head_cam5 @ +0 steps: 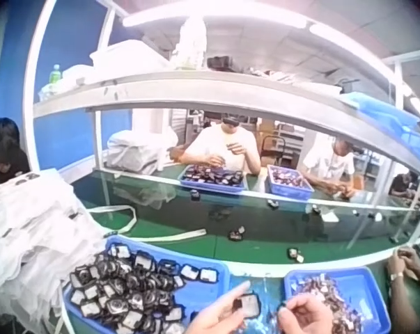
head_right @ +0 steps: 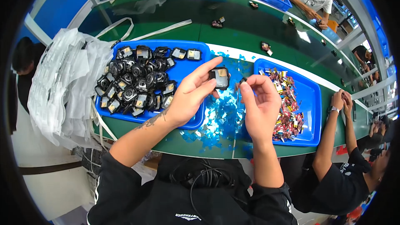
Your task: The worker is assembling small electronic components, specifically peeling and sticking small battery or camera modules on an industrial production line.
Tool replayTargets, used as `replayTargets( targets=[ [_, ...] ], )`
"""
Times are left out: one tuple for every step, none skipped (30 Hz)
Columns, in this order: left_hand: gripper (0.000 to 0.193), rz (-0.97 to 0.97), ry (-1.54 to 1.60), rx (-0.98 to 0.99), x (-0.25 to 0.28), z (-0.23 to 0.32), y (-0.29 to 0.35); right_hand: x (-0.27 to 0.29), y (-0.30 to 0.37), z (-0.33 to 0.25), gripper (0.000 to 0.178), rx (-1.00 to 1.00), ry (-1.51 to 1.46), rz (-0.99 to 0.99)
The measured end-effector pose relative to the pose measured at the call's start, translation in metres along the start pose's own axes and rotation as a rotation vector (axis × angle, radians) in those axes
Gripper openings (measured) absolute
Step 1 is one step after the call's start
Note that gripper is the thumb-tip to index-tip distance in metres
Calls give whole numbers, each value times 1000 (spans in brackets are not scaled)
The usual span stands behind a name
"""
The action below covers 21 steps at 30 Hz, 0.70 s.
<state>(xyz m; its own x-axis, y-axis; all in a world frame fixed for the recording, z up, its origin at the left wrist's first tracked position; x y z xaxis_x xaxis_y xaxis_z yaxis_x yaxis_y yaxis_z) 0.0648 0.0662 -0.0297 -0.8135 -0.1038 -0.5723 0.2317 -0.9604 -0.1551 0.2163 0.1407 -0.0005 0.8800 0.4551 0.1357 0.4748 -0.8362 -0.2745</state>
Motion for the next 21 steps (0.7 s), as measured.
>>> replayTargets(
  targets=[
    [58,-7,-7,4,0,-5,-1,0,2,-3,15,2,-5,8],
    [57,21,37,-54,0,-8,1,-4,4,-8,16,-14,18,-23],
    [57,49,81,-111,-1,-9,2,-8,5,-12,17,-31,41,-55],
    [52,16,80,-90,-2,-9,3,-12,6,-12,21,-40,83,-83],
    [52,11,78,-81,-3,-8,3,-15,5,-8,19,-30,142,-88],
    [49,-12,-7,-29,-5,-7,4,-15,3,-5,15,20,248,-74],
    [47,-30,-91,18,-7,-6,4,-15,2,-4,12,71,353,-67],
    [42,-19,-68,-7,-5,-10,5,-17,1,-4,12,66,352,-63],
    [42,-19,-68,-1,-5,-11,5,-18,2,-6,9,63,361,-49],
    [42,-23,-53,-9,-6,-10,5,-18,1,-8,6,61,370,-35],
    [42,-27,-38,-17,-6,-10,5,-17,1,-8,6,55,369,-35],
    [42,-28,-27,-12,-7,-10,5,-16,1,-9,6,74,367,-32],
    [42,-27,-27,-7,-7,-9,5,-15,1,-10,6,93,365,-28],
    [42,-44,-55,-11,-8,-7,6,-14,0,-11,6,89,364,-28],
    [42,-61,-82,-15,-9,-6,6,-14,0,-13,6,96,404,-36],
    [42,-60,-81,-9,-9,-5,6,-14,0,-14,6,102,446,-44],
    [43,-61,-74,2,-9,-5,6,-13,0,-14,6,96,445,-44],
    [43,-63,-67,14,-10,-5,7,-12,-1,-13,6,103,450,-42],
    [43,-63,-68,18,-10,-6,7,-11,-1,-13,6,111,454,-40],
    [43,-65,-94,16,-10,-6,7,-11,-1,-13,6,107,453,-38],
    [44,-68,-120,14,-10,-7,7,-10,-2,-12,6,110,452,-44]
  ],
)
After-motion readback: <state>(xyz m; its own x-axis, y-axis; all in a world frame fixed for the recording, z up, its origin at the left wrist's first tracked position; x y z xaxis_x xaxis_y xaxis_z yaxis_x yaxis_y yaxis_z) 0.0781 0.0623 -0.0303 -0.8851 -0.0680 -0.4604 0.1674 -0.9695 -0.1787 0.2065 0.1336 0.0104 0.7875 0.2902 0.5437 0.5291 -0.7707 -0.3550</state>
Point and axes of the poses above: each hand's wrist, its own y-axis away from the middle knuckle, its own x-axis out of the back of the hand, z = x × y, the point moved 3 cm from there along -y, towards the middle knuckle, and after that the axes turned 9 degrees about y, right-handed, at the moved point
